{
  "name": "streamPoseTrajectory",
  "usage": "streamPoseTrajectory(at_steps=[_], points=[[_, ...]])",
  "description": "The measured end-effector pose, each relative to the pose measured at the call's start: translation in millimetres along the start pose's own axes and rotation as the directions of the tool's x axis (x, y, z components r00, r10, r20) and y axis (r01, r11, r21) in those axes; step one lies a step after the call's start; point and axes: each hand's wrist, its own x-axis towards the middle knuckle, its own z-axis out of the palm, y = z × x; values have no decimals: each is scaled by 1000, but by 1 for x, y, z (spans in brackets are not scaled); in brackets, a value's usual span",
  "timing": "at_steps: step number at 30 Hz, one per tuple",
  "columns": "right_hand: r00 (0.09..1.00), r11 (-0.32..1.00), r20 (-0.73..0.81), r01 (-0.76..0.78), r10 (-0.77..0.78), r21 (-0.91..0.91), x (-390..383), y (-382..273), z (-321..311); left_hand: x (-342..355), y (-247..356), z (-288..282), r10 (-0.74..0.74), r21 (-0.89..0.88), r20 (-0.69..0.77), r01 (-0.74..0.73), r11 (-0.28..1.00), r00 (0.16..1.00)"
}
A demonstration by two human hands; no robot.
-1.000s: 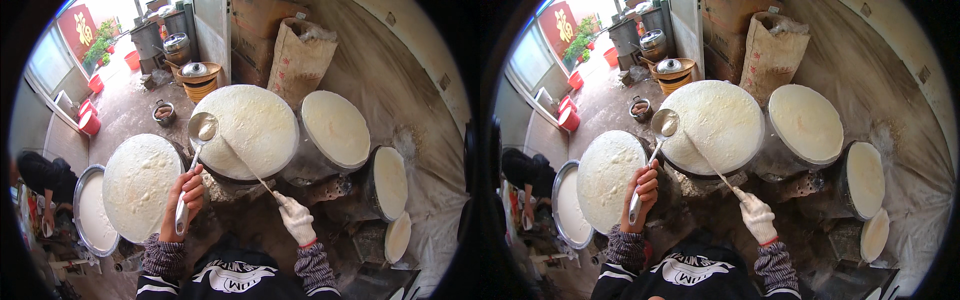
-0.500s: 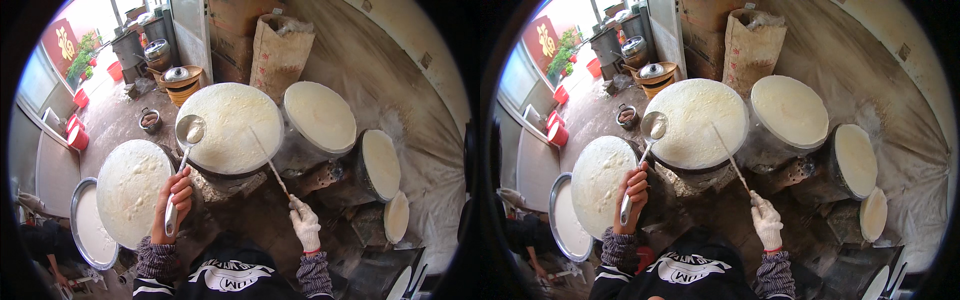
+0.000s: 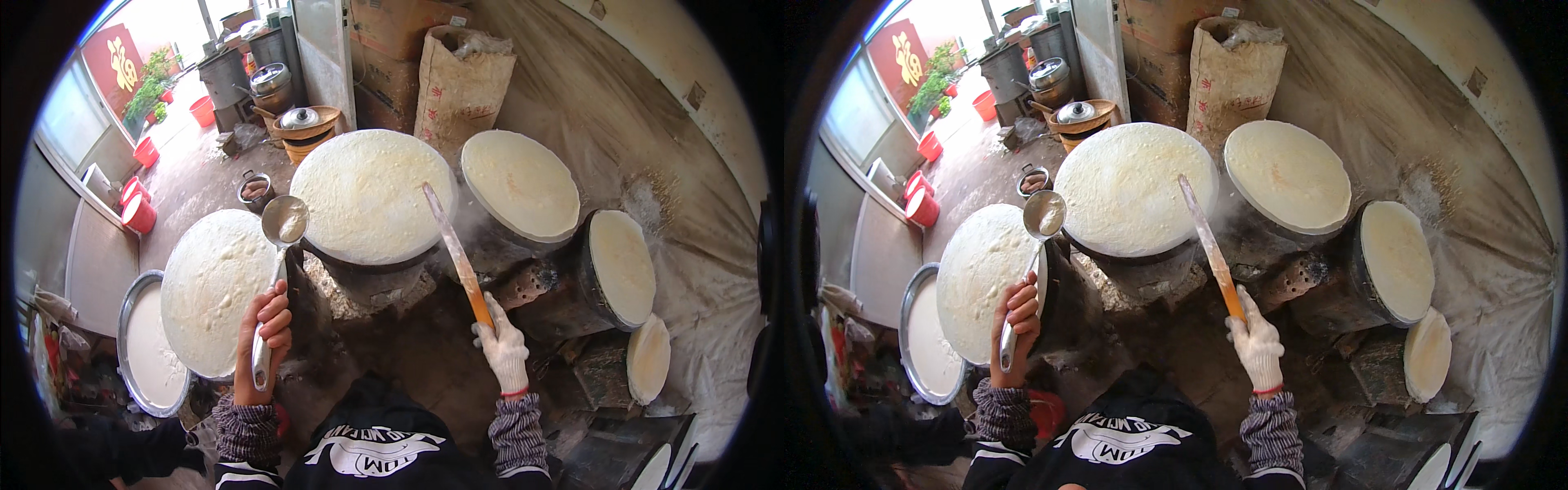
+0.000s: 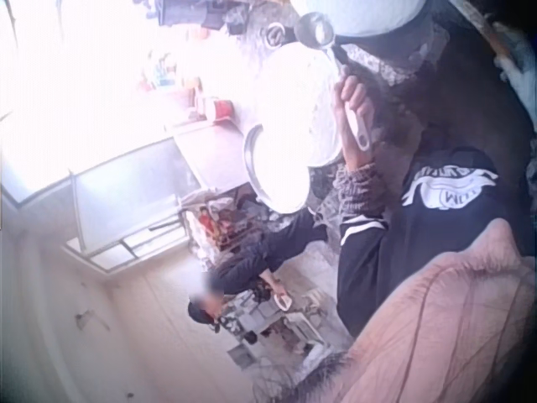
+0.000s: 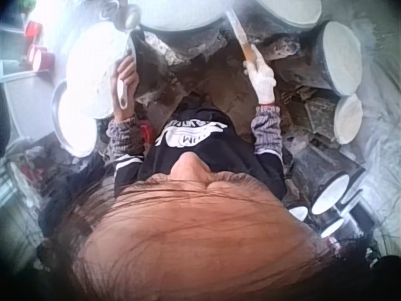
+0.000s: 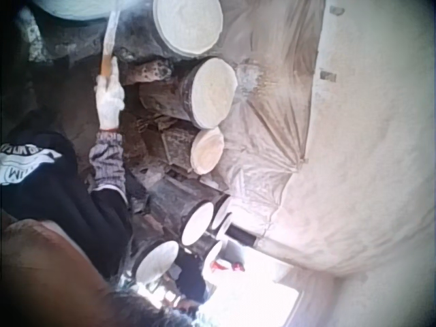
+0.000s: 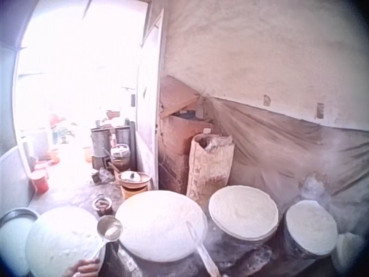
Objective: The person ladles batter onto hot circular pans and spreads it evenly with a wooden tool. They lift and stack cooked crepes, then adjust glowing charcoal briquettes in a stove using tongs.
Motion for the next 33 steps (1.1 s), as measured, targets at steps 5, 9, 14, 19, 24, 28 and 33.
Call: streamPoseTrajectory(at_steps=[5, 9, 14, 19, 24, 28, 33], points=[[986, 991, 136, -87, 101, -106, 19, 0, 17, -17, -2, -1, 38, -21, 20, -38, 999, 999], [988, 979, 138, -43, 71, -197, 2, -4, 12, -31, -3, -2, 84, 100, -44, -79, 992, 996], [990, 998, 139, -20, 12, 56, 0, 7, -10, -25, -13, 10, 66, 355, -120, -19, 935, 991], [974, 981, 218, -13, 56, -191, 5, -1, 6, 18, -36, 11, -49, 469, -136, 108, 877, 989], [975, 998, 212, -64, 65, -12, -10, 5, -14, 51, -61, 26, -105, 553, -178, 188, 811, 978], [993, 999, 113, -41, 44, -33, 5, 18, -8, 61, -71, 35, -139, 496, -145, 193, 846, 980], [954, 987, 299, 23, 26, -160, 0, -8, -8, 37, -47, 39, -117, 335, 16, 105, 936, 993]])
